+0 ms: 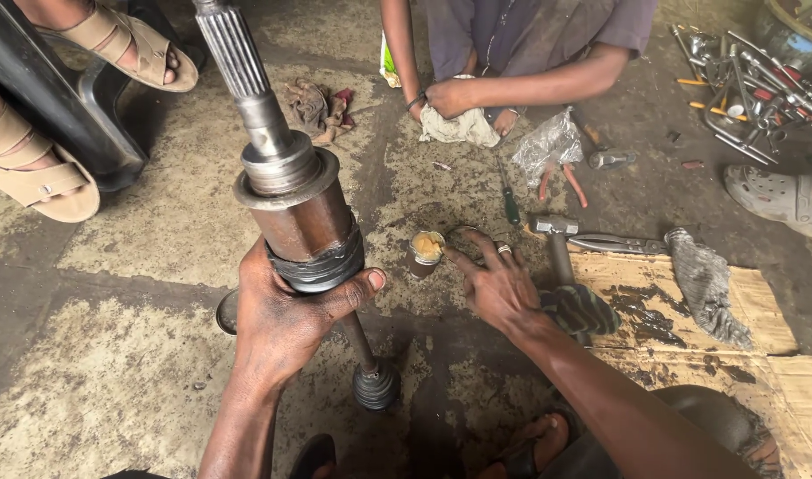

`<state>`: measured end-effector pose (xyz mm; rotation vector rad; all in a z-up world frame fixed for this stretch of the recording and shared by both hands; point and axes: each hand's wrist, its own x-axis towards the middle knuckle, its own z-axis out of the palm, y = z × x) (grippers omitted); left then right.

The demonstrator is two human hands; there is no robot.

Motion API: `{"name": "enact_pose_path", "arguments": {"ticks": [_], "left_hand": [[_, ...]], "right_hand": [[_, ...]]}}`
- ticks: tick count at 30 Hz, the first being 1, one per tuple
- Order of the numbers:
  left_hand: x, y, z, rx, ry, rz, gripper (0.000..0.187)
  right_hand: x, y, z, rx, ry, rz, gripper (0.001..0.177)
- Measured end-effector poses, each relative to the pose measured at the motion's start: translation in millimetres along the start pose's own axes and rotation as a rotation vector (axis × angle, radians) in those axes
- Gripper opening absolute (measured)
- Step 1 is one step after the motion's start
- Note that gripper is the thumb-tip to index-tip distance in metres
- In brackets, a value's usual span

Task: Applying grease and assembling a constant velocity (CV) joint for a vehicle.

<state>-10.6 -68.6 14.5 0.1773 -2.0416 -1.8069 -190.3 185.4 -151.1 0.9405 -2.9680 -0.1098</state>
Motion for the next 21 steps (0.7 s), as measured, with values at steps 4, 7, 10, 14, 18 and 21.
{"name": "enact_pose_path", "arguments": {"ticks": [4, 7, 10, 14, 18, 21], "left_hand": [[1, -1, 1, -0.007, 0.002, -0.007, 0.043], [0, -2, 3, 0.011, -0.009, -0.029, 0.042], [-1, -2, 6, 0.016, -0.017, 0.035, 0.044], [-4, 1, 10, -0.017, -0.045, 0.033, 0.043], [-9, 8, 11, 0.059, -0.044, 0.003, 0.045], [-10, 9, 12, 0.051, -0.05, 0.051, 0.044]], "right_hand": [[0, -16, -22, 0.082, -0.157, 0.042, 0.093], [-1, -21, -24, 0.046, -0.257, 0.04, 0.11], [-4, -18, -30, 0.152, -0.421, 0.084, 0.119], [-11, -17, -41, 0.112, -0.468, 0.081, 0.115], [-16, -14, -37, 0.115, -0.44, 0.049, 0.112], [-24, -16, -35, -0.068, -0.443, -0.029, 0.11]]}}
